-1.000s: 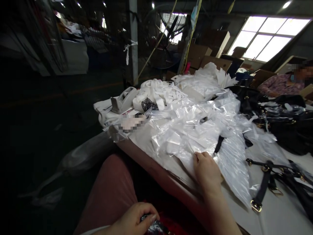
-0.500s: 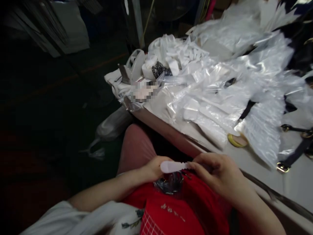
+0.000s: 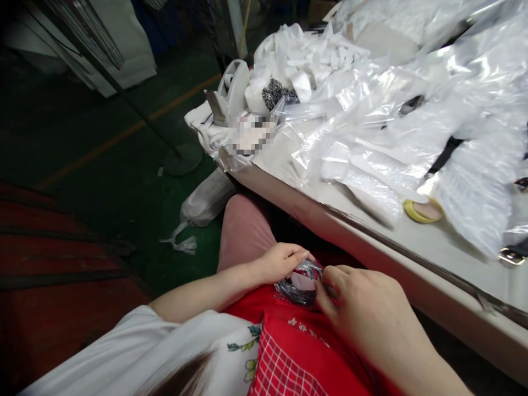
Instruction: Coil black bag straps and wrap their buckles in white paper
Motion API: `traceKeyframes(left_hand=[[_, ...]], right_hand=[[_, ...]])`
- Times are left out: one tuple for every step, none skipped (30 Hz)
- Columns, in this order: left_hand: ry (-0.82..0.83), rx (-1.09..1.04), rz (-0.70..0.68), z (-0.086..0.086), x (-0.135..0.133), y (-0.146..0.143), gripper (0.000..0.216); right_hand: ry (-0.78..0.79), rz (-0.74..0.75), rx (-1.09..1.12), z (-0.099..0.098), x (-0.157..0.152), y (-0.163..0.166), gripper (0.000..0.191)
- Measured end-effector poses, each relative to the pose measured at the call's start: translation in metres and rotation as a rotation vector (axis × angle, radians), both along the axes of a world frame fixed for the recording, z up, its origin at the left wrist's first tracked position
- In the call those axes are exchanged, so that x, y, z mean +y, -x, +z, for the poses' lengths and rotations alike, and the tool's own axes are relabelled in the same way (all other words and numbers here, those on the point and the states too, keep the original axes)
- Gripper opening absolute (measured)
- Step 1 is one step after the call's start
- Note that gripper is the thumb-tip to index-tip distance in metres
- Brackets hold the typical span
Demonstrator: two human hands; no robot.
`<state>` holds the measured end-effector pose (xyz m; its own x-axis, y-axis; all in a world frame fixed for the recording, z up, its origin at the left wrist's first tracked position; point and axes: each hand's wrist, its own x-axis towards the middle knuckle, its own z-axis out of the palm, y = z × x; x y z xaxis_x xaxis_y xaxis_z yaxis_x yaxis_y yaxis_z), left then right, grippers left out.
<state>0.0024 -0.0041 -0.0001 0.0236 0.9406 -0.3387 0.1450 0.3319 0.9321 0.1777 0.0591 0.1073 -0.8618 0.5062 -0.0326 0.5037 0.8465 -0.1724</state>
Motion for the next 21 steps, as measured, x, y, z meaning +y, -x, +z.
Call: traceKeyframes(left_hand=[[0.019,0.025,-0.006,0.002,0.000,0.000,0.041],[0.043,0.045,-0.010,0.004,0.000,0.000,0.041],[0.068,0.056,-0.011,0.006,0.000,0.000,0.042],[0.089,0.058,-0.012,0.008,-0.001,0.000,0.043],[0.106,0.055,-0.013,0.010,-0.001,0.000,0.043],[0.118,0.051,-0.014,0.011,-0.001,-0.001,0.043],[0.128,0.044,-0.017,0.012,-0.002,-0.001,0.043],[0.134,0.040,-0.020,0.012,-0.002,-0.001,0.044],[0.133,0.040,-0.025,0.012,-0.002,-0.002,0.044],[0.120,0.044,-0.026,0.011,-0.001,-0.002,0.044],[0.096,0.050,-0.023,0.010,-0.001,-0.003,0.042],[0.067,0.060,-0.014,0.009,-0.001,-0.004,0.040],[0.041,0.069,-0.002,0.007,-0.001,-0.004,0.038],[0.026,0.074,0.014,0.006,-0.001,-0.005,0.036],[0.022,0.068,0.029,0.004,-0.001,-0.005,0.035],[0.026,0.052,0.040,0.002,-0.002,-0.004,0.034],[0.029,0.027,0.042,0.001,-0.002,-0.003,0.034],[0.019,-0.001,0.036,0.000,-0.003,-0.002,0.034],[-0.005,-0.025,0.024,-0.001,-0.004,0.000,0.034],[-0.037,-0.040,0.005,0.000,-0.005,0.001,0.033],[-0.073,-0.044,-0.018,0.001,-0.005,0.003,0.033]], right_hand=[[-0.044,0.003,0.013,0.001,-0.004,0.002,0.032],[-0.084,0.006,0.026,0.003,-0.008,0.004,0.033],[-0.119,0.011,0.035,0.004,-0.012,0.005,0.033],[-0.147,0.020,0.041,0.006,-0.016,0.006,0.033],[-0.167,0.031,0.044,0.006,-0.019,0.007,0.032],[-0.177,0.047,0.046,0.006,-0.022,0.009,0.032],[-0.179,0.065,0.044,0.005,-0.025,0.011,0.031],[-0.172,0.081,0.037,0.003,-0.026,0.013,0.030],[-0.162,0.090,0.026,-0.002,-0.027,0.016,0.029],[-0.154,0.088,0.010,-0.007,-0.028,0.019,0.028],[-0.147,0.075,-0.011,-0.014,-0.027,0.023,0.027],[-0.136,0.056,-0.036,-0.022,-0.026,0.026,0.025],[-0.116,0.036,-0.061,-0.030,-0.024,0.029,0.023],[-0.084,0.019,-0.079,-0.037,-0.021,0.031,0.022],[-0.031,0.007,-0.089,-0.043,-0.018,0.032,0.021],[0.047,-0.001,-0.089,-0.047,-0.013,0.031,0.021],[0.144,-0.010,-0.078,-0.049,-0.007,0.029,0.021],[0.253,-0.022,-0.066,-0.049,-0.001,0.025,0.021],[0.365,-0.043,-0.056,-0.048,0.006,0.020,0.021],[0.469,-0.073,-0.046,-0.046,0.014,0.014,0.023],[0.555,-0.110,-0.035,-0.043,0.021,0.009,0.025]])
